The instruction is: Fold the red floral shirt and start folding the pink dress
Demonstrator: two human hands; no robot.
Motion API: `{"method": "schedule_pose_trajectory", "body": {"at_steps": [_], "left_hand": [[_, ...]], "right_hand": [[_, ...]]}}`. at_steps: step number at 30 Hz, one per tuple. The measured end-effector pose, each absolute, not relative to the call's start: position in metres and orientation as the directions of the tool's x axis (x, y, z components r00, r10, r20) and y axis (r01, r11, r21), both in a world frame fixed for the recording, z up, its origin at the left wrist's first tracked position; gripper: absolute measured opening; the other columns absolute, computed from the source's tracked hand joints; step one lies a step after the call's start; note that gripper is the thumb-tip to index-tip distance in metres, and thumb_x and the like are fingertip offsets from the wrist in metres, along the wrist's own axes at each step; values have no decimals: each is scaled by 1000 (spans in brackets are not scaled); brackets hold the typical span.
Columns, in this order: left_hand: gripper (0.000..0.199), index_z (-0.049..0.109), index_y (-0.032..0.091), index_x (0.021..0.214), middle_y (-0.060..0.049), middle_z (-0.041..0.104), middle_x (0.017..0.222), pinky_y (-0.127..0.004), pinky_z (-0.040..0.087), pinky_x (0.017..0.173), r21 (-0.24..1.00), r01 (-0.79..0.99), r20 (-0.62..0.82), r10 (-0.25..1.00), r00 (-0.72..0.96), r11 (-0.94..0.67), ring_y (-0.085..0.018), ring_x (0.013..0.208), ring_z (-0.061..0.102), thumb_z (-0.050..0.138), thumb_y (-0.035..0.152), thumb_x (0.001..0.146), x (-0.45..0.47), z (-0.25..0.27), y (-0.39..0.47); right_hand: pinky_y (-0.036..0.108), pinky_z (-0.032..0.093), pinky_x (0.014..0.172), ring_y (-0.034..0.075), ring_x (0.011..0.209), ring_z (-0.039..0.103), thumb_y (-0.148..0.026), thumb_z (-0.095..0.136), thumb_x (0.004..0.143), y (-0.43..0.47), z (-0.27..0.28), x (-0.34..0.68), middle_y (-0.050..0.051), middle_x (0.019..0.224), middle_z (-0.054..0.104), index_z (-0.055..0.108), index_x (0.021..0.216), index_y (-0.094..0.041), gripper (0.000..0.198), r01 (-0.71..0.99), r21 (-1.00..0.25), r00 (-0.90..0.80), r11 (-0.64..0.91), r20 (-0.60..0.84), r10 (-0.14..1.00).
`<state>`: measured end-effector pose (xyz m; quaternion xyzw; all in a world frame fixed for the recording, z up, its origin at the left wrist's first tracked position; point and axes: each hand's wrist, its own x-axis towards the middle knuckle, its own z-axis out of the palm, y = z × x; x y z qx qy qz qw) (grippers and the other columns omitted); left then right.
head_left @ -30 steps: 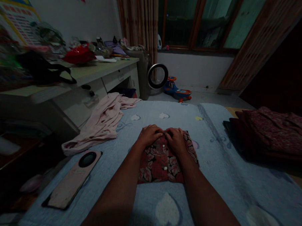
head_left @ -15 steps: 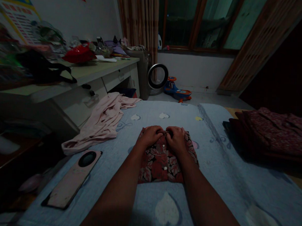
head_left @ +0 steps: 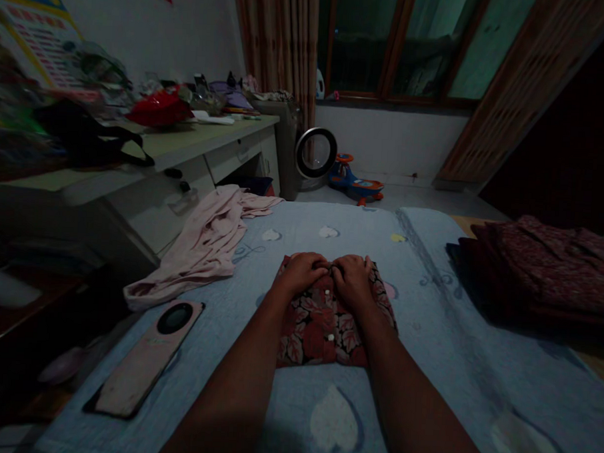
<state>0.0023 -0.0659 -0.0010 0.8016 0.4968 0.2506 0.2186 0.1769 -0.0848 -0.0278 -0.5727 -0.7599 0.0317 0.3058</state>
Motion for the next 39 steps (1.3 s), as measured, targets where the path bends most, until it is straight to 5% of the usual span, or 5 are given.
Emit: {"method": "schedule_pose_trajectory", "body": {"at_steps": [19,39], "left_hand": [[27,72,20,108,-5,73,112,-33,47,98,545,716,190,896,401,-436,-19,107,65,49,25,94,-2,-2,-65],[26,74,23,110,-3,75,113,-31,47,101,606,647,220,880,422,-462,-18,109,66,55,26,92,4,-7,-64]], "right_hand": [[50,14,113,25,108,52,-24,50,93,-85,-28,176,6,103,70,68,94,-22,18,848,-408,-155,338,420,894],[49,17,111,24,106,53,-20,48,93,-84,-29,175,6,100,70,68,92,-23,20,825,-441,-161,354,417,895]]}}
